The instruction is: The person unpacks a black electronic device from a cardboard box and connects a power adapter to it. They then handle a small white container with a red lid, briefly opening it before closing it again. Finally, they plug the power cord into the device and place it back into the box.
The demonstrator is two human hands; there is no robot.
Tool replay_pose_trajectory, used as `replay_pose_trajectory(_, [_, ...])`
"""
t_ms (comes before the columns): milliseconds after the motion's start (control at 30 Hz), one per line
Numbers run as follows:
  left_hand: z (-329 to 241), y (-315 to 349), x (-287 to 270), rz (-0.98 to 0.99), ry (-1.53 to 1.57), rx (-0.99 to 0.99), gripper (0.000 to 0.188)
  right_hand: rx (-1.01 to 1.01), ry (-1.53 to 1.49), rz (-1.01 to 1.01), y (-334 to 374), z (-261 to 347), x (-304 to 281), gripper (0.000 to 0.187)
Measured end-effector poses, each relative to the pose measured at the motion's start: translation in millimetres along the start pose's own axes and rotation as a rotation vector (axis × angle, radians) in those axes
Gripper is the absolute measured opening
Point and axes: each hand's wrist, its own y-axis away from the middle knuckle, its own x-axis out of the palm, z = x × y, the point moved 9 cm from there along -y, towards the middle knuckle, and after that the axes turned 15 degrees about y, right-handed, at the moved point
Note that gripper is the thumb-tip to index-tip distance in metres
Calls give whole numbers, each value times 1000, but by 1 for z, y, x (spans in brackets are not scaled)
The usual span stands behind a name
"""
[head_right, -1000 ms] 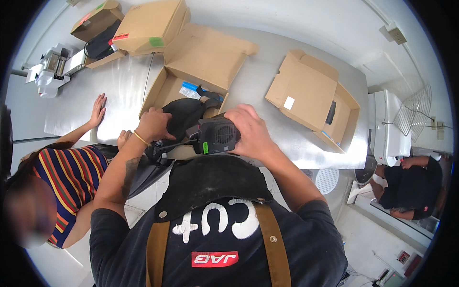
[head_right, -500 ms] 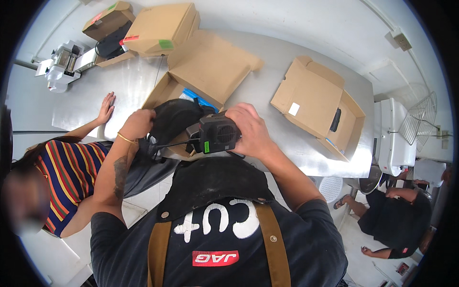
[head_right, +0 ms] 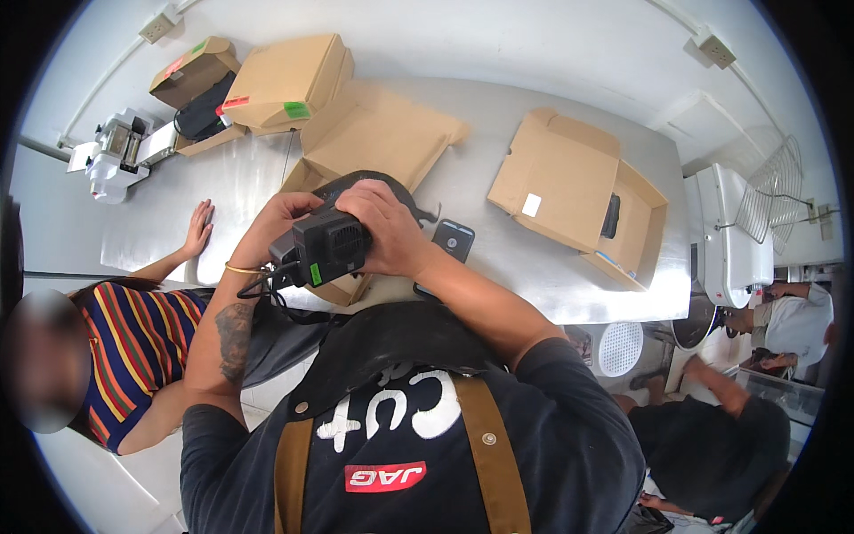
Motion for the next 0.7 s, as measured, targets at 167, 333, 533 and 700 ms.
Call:
replay_pose_trajectory(167, [4,10,-26,-138,291,-117,12,83,67,55,21,-23,17,78])
replay_pose_trajectory(333, [9,8,-61,-183,-592,179,26,181,173,238,41,-36,40,84])
replay_pose_trajectory(533, [51,6,-65,-83,-661,75,27,270,274,470,42,-40,67,82])
replay_pose_trajectory(700, [60,1,-93,-124,-406,-77,33,353,290,653,34,-42,102,81])
